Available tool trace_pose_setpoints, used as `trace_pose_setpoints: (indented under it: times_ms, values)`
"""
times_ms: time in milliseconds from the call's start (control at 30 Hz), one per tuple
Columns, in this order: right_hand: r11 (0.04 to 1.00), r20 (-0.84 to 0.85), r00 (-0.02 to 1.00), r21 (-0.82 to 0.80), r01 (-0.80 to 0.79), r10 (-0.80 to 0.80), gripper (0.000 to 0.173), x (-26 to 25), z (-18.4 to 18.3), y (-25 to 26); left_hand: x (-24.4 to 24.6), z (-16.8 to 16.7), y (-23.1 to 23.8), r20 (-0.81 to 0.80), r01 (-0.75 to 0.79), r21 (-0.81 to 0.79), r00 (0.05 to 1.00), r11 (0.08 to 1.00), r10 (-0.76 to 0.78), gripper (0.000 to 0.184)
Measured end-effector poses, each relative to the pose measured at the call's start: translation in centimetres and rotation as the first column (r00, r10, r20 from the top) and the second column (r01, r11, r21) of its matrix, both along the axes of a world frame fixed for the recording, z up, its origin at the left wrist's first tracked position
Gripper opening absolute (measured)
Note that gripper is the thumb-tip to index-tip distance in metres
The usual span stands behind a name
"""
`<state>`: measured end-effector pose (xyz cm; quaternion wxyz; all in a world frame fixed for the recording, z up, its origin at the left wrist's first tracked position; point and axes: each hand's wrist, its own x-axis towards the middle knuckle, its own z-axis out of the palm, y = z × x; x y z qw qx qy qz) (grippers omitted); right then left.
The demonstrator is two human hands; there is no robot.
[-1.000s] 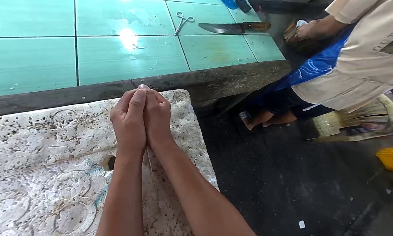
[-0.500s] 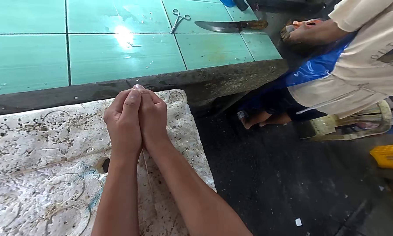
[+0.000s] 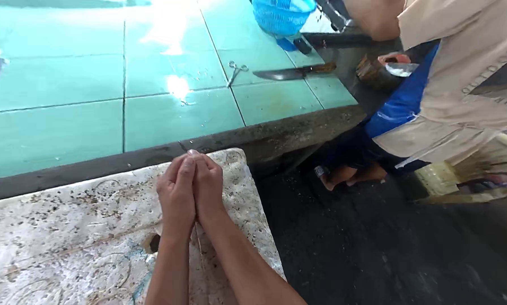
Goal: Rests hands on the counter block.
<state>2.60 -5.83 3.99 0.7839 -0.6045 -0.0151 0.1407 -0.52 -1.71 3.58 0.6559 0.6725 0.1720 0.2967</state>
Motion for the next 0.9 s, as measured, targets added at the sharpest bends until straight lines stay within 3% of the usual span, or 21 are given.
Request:
trace_pose_setpoints:
  times_ms: [333,900]
  values:
    - [0.989,-0.062,0.997,0.134,0.057,-0.049,0.035,0.0,1.1,0.3,0.1,0.2,0.0,0.006,-0.002,-0.022,1.0,1.0,0.002,0.03]
    - [0.983,-0.086,0.994,0.166,0.083,-0.069,0.034,-0.3,1.2,0.6,-0.1,0.1,0.2,0.022,-0.001,-0.024,1.0,1.0,0.002,0.029]
